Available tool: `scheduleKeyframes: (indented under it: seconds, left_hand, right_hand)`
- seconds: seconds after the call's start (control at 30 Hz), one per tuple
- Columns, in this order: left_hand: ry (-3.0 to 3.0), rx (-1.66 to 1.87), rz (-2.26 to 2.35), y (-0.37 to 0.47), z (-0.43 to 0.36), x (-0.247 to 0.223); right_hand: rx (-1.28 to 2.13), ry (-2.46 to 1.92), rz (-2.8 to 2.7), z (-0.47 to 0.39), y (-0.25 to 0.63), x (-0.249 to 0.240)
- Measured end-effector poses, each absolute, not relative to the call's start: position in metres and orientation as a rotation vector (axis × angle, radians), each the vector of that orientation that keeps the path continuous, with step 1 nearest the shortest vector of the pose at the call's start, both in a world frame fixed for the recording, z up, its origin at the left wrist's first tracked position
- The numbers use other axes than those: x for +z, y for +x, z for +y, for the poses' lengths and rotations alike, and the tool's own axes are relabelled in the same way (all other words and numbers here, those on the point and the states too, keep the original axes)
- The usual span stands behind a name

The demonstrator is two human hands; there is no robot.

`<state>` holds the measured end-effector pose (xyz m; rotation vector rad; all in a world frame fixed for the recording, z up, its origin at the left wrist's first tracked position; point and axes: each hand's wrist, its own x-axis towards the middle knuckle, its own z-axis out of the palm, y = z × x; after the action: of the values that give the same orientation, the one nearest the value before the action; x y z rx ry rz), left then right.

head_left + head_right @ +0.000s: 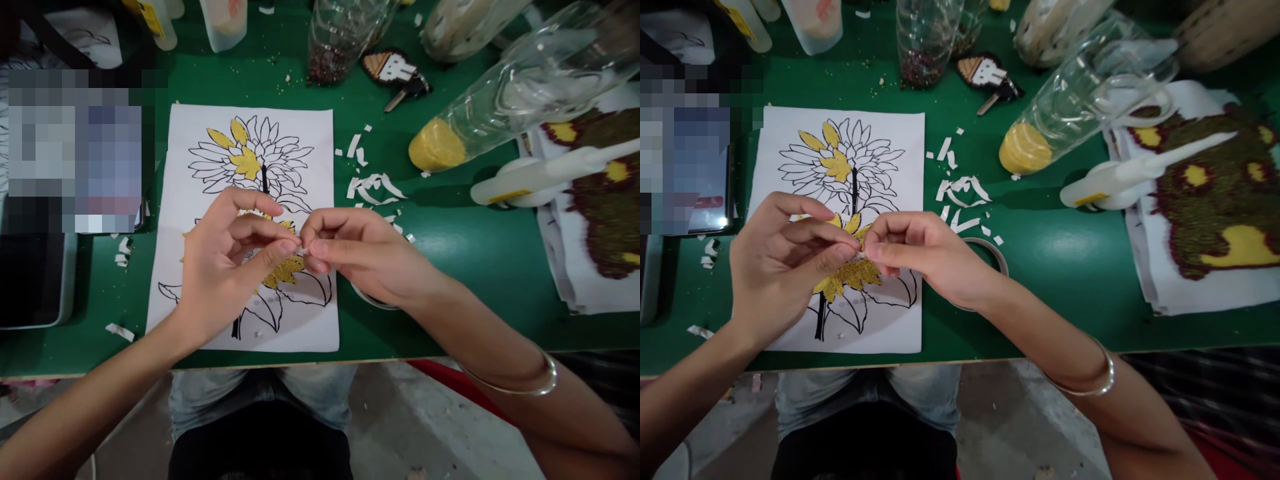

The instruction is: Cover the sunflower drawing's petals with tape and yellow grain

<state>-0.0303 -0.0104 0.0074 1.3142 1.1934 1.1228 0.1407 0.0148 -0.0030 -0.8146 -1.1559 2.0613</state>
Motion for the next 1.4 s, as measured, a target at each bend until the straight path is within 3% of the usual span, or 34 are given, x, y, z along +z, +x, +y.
scheduleKeyframes:
  seconds: [0.87, 1.13, 1.23, 1.4]
  left_hand:
    - [0.889, 1.086, 1.022, -0.037, 0.000, 0.006]
    - [0.944, 1.126, 1.031, -0.037, -0.003, 0.012]
    - [1.002, 1.185, 1.037, -0.038, -0.005, 0.011]
    - [1.299, 1.309, 0.898, -0.042, -0.014, 0.005]
  right_hand:
    - [1.928, -0.712, -1.063, 0.014, 0.137, -0.007]
    - [1.818, -0.789, -1.277, 0.019, 0.147, -0.001]
    - [1.620, -0.909, -1.595, 0.025, 0.154, 0.003]
    - [0.913, -0.911, -2.473, 0.036, 0.165, 0.004]
